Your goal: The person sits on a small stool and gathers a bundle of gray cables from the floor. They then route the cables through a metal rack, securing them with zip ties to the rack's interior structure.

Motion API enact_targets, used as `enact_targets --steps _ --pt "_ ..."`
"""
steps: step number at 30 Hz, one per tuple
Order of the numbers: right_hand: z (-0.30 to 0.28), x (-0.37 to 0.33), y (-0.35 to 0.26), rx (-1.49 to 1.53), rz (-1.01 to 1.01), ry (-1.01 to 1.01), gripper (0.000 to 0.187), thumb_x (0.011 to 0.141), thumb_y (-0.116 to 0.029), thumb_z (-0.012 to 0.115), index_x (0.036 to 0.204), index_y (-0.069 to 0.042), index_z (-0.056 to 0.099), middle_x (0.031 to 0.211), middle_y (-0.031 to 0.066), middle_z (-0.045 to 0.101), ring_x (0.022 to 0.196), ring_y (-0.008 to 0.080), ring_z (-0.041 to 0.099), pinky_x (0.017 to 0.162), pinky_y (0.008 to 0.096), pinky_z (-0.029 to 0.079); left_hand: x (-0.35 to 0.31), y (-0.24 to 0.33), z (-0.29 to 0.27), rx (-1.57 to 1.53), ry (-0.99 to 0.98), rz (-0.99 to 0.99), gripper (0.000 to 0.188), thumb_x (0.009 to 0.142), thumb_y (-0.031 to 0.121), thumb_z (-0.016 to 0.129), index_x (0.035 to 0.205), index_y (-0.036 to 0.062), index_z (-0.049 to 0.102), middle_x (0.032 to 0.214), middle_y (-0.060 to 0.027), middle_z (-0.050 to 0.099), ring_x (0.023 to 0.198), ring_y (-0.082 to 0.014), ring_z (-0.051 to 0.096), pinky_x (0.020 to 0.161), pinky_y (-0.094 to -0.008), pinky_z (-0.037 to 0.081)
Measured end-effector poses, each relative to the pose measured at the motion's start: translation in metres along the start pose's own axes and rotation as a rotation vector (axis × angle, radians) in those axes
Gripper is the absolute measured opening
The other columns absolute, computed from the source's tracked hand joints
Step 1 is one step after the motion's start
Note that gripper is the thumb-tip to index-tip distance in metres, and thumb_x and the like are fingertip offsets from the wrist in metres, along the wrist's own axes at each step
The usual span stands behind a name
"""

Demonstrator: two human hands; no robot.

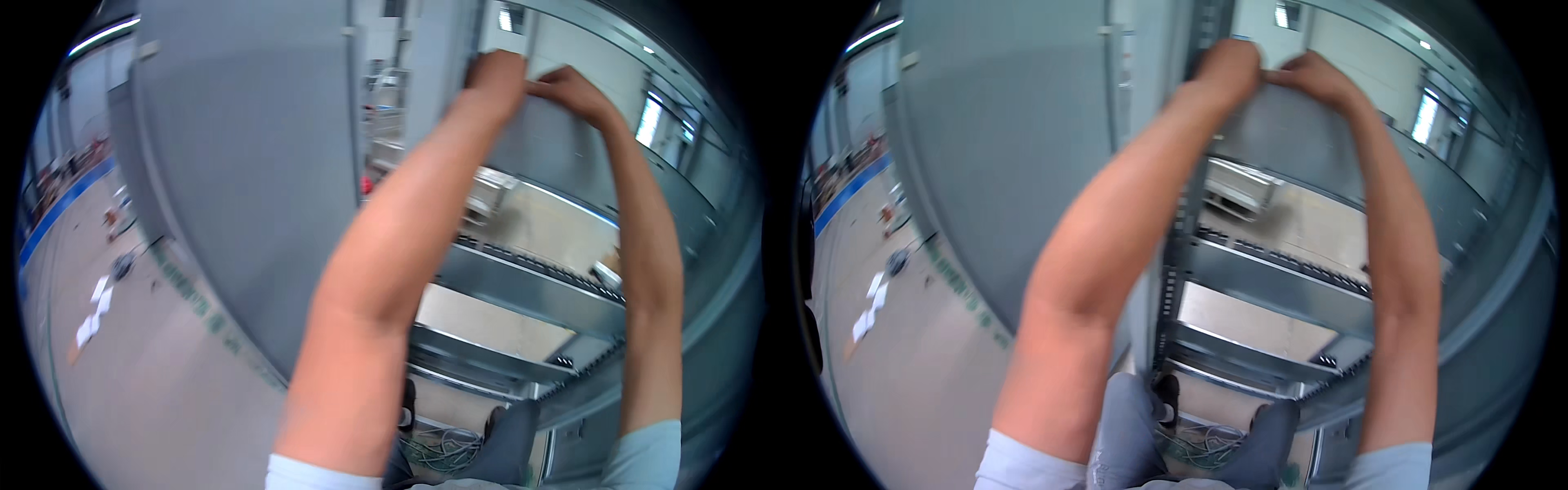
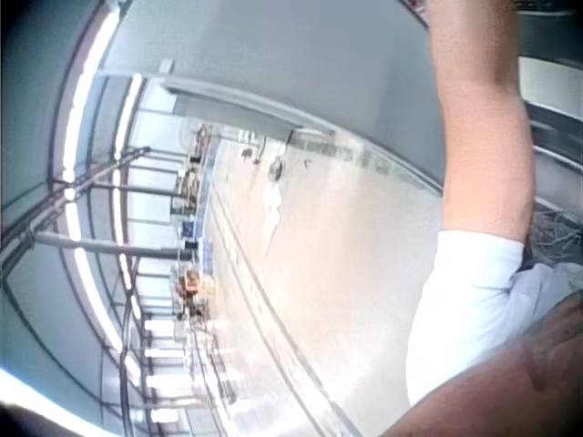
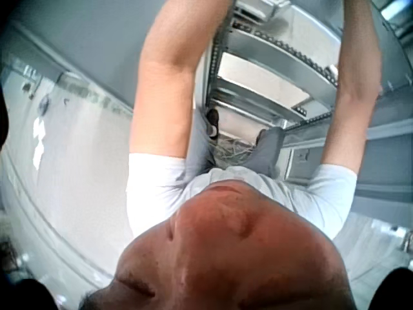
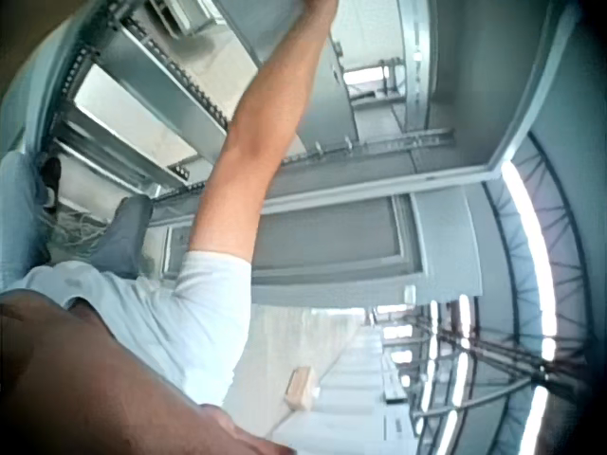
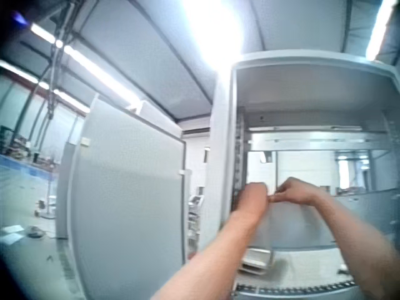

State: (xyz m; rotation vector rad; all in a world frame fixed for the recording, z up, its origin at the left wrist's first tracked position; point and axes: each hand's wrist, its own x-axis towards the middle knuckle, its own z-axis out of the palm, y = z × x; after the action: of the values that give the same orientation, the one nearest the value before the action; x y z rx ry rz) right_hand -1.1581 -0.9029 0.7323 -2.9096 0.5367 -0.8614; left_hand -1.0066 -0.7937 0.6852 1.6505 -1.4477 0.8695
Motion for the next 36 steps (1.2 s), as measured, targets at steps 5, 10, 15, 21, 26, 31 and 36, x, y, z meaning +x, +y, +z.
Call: enact_targets --steps 5,10,15,21,26,31,36 --pt "0.0 0.003 -0.011 0.061 0.018 0.058 0.048 0.085 -0.043 0.077 0.103 0.002 0.079 0.091 0.012 0.076 0.08 0.0192 0.069 0.081 0.033 0.055 0.003 -0.009 -0.006 0.05 0.016 0.037 0.019 0.087 0.015 0.066 0.1 0.0086 0.079 0.101 -0.0197 0.075 0.098 -0.0391 0.072 0.086 -0.0477 0.057" --pt "0.014 0.003 -0.011 -0.022 0.024 0.223 0.049 0.084 -0.043 0.078 0.105 0.001 0.08 0.098 0.0164 0.077 0.087 0.0236 0.072 0.085 0.0354 0.056 -0.015 0.006 -0.017 0.05 0.017 -0.049 0.024 0.084 0.006 0.064 0.106 0.0048 0.076 0.104 -0.0194 0.073 0.103 -0.0397 0.068 0.088 -0.0475 0.055" --pt "0.0 0.002 -0.007 0.046 0.075 0.058 0.056 0.084 -0.049 0.077 0.11 0.001 0.078 0.101 0.0193 0.076 0.093 0.0286 0.072 0.089 0.0374 0.056 -0.159 0.058 -0.008 -0.216 0.326 0.311 0.042 0.081 0.004 0.072 0.122 0.0065 0.066 0.116 -0.0147 0.069 0.109 -0.0357 0.064 0.093 -0.0463 0.053" --pt "0.027 -0.002 -0.018 -0.089 0.035 0.309 0.063 0.087 -0.053 0.075 0.113 0.004 0.076 0.102 0.0188 0.076 0.097 0.028 0.072 0.09 0.0372 0.055 -0.482 0.072 0.047 -0.564 -0.324 -0.076 0.031 0.088 0.017 0.074 0.117 0.007 0.07 0.113 -0.0135 0.071 0.1 -0.0358 0.068 0.085 -0.0435 0.056" --pt "0.007 -0.003 -0.021 0.019 0.014 0.097 0.061 0.089 -0.051 0.074 0.115 0.004 0.076 0.104 0.0179 0.076 0.097 0.0271 0.071 0.091 0.0358 0.054 -0.637 0.012 0.032 -0.323 -0.416 -0.549 0.021 0.088 0.019 0.074 0.104 0.0046 0.074 0.1 -0.0149 0.074 0.093 -0.0361 0.071 0.084 -0.0451 0.056" --pt "0.003 0.008 -0.014 0.027 -0.038 0.057 0.055 0.09 -0.047 0.076 0.113 0.003 0.077 0.1 0.0161 0.077 0.092 0.0244 0.071 0.089 0.0348 0.055 -0.679 -0.023 0.021 -0.192 -0.309 -0.635 0.018 0.087 0.011 0.071 0.102 0.003 0.072 0.11 -0.0145 0.07 0.102 -0.0353 0.066 0.09 -0.0445 0.053" --pt "0.015 0.008 -0.013 -0.035 -0.1 0.145 0.05 0.09 -0.045 0.077 0.11 0.001 0.078 0.096 0.0139 0.077 0.087 0.0225 0.072 0.086 0.0352 0.056 -0.689 -0.009 0.037 -0.075 -0.244 -0.662 0.02 0.089 0.004 0.063 0.107 -0.0011 0.067 0.117 -0.0172 0.066 0.11 -0.0384 0.06 0.097 -0.0464 0.049"
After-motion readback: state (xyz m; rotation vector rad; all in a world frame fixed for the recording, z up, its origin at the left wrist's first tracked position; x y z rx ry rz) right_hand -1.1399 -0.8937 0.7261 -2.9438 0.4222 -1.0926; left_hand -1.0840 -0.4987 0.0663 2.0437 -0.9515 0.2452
